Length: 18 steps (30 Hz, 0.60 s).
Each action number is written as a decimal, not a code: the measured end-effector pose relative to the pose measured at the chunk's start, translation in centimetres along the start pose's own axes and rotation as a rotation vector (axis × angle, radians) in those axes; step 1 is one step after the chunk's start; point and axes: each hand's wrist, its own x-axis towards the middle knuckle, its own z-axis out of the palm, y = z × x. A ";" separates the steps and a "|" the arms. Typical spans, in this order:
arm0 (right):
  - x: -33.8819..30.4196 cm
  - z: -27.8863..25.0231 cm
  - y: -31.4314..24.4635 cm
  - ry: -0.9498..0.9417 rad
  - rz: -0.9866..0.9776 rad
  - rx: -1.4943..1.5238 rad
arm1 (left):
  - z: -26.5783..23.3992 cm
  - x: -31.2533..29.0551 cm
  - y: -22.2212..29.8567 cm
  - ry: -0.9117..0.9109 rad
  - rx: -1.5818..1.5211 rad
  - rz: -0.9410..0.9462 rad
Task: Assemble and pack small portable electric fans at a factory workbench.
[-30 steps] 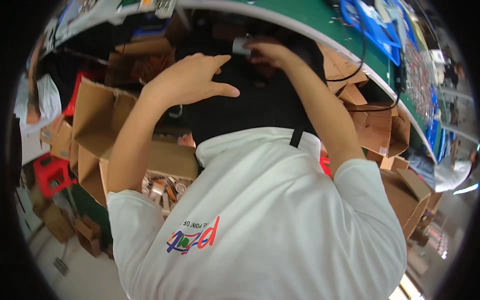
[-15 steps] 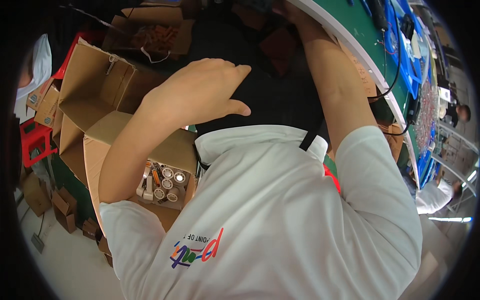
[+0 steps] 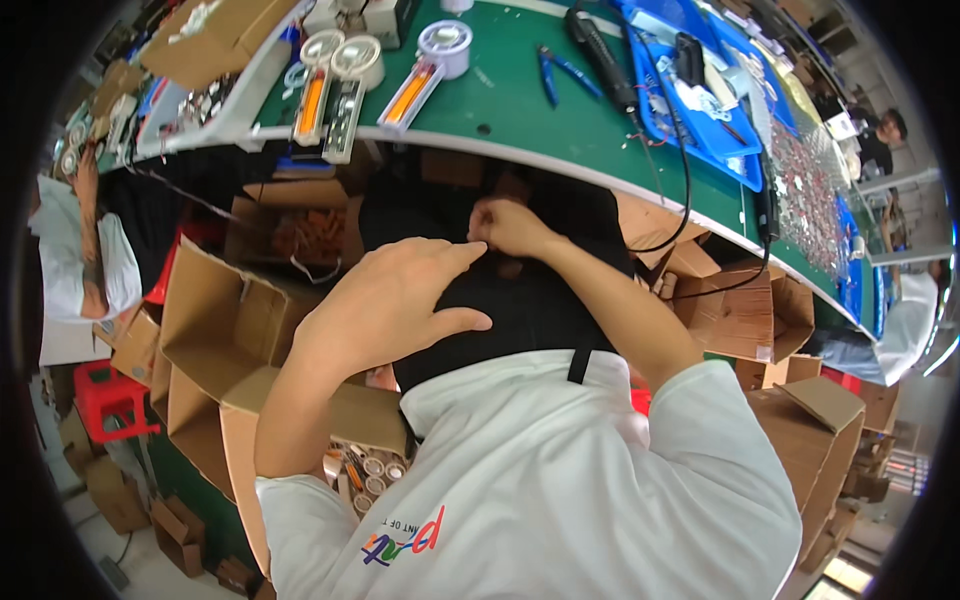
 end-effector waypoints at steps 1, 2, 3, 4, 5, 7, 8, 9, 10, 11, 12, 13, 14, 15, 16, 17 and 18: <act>-1.0 -0.5 -0.2 0.009 -0.039 -0.026 | -0.8 0.6 0.2 -0.003 0.022 0.012; -2.3 -0.9 -1.0 0.061 -0.066 -0.025 | -1.8 1.2 0.5 0.097 -0.032 0.025; -3.6 -1.0 -0.5 0.068 -0.046 0.128 | -2.8 1.9 0.6 0.196 -0.088 0.038; -4.9 -1.4 -1.1 0.088 -0.086 0.134 | -3.7 2.4 0.5 0.304 -0.026 0.027; -6.4 -1.8 -2.0 0.110 -0.126 0.141 | -4.0 3.0 -0.1 0.424 -0.038 -0.014; -8.8 -2.5 -3.1 0.149 -0.088 0.090 | -5.7 4.7 -0.4 0.523 -0.096 -0.135; -9.7 -2.5 -2.8 0.186 -0.097 0.143 | -6.1 5.8 -1.2 0.601 -0.008 -0.126; -10.5 -2.8 -2.6 0.199 -0.095 0.144 | -6.4 7.0 -2.2 0.678 0.078 -0.115; -11.4 -3.3 -2.5 0.215 -0.103 0.144 | -6.9 8.4 -3.0 0.695 0.073 -0.109; -12.2 -3.7 -2.8 0.226 -0.115 0.145 | -7.6 9.7 -3.0 0.691 0.046 -0.144; -13.0 -4.2 -3.1 0.242 -0.119 0.150 | -8.3 11.0 -3.3 0.705 0.065 -0.144; -13.8 -4.6 -3.4 0.243 -0.139 0.148 | -8.9 12.3 -3.7 0.717 0.082 -0.145; -14.3 -5.0 -3.6 0.243 -0.163 0.142 | -9.8 13.7 -4.1 0.717 0.091 -0.132; -14.5 -5.3 -3.6 0.257 -0.171 0.144 | -10.7 15.3 -4.6 0.731 0.155 -0.116; -14.6 -5.3 -3.6 0.249 -0.203 0.133 | -11.8 16.5 -5.1 0.746 0.220 -0.111; -14.9 -5.4 -3.5 0.248 -0.223 0.122 | -12.5 17.9 -5.2 0.739 0.291 -0.129; -15.0 -5.4 -3.6 0.243 -0.245 0.077 | -13.3 18.6 -5.4 0.674 0.331 -0.182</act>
